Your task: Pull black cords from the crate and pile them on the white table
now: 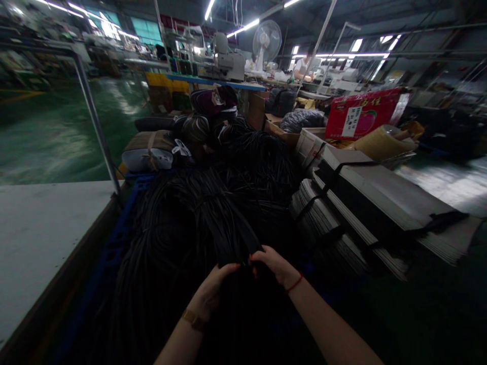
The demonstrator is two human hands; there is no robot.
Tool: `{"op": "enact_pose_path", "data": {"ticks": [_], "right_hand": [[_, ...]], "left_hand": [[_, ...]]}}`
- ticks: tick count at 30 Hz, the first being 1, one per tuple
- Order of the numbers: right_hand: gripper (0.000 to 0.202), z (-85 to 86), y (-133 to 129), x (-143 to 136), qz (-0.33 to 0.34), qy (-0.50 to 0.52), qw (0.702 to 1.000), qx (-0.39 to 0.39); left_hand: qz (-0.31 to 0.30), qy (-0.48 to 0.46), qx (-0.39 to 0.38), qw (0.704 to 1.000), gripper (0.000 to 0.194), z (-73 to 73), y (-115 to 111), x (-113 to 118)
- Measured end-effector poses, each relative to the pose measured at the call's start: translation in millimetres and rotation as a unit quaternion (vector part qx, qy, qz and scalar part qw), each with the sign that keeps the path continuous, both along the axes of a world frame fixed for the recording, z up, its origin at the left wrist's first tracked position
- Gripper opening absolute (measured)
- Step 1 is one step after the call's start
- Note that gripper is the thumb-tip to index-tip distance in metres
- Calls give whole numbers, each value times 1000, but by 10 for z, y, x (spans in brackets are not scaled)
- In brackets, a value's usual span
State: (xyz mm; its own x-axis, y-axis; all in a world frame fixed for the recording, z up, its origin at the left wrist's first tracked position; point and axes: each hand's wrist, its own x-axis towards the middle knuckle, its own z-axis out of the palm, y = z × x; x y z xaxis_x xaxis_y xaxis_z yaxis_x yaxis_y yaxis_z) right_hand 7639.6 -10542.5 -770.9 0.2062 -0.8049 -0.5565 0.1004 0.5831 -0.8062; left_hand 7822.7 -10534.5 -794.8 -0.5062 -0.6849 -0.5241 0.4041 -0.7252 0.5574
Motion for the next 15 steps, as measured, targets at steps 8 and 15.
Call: {"op": "enact_pose_path", "data": {"ticks": [8,15], "right_hand": [[37,-115,25,150,18,30,999,-27],[23,-126,-41,86,10,43,999,10]], "left_hand": [[8,18,12,1000,39,-26,-1,16],[26,4,53,998,29,-70,-11,5]]}}
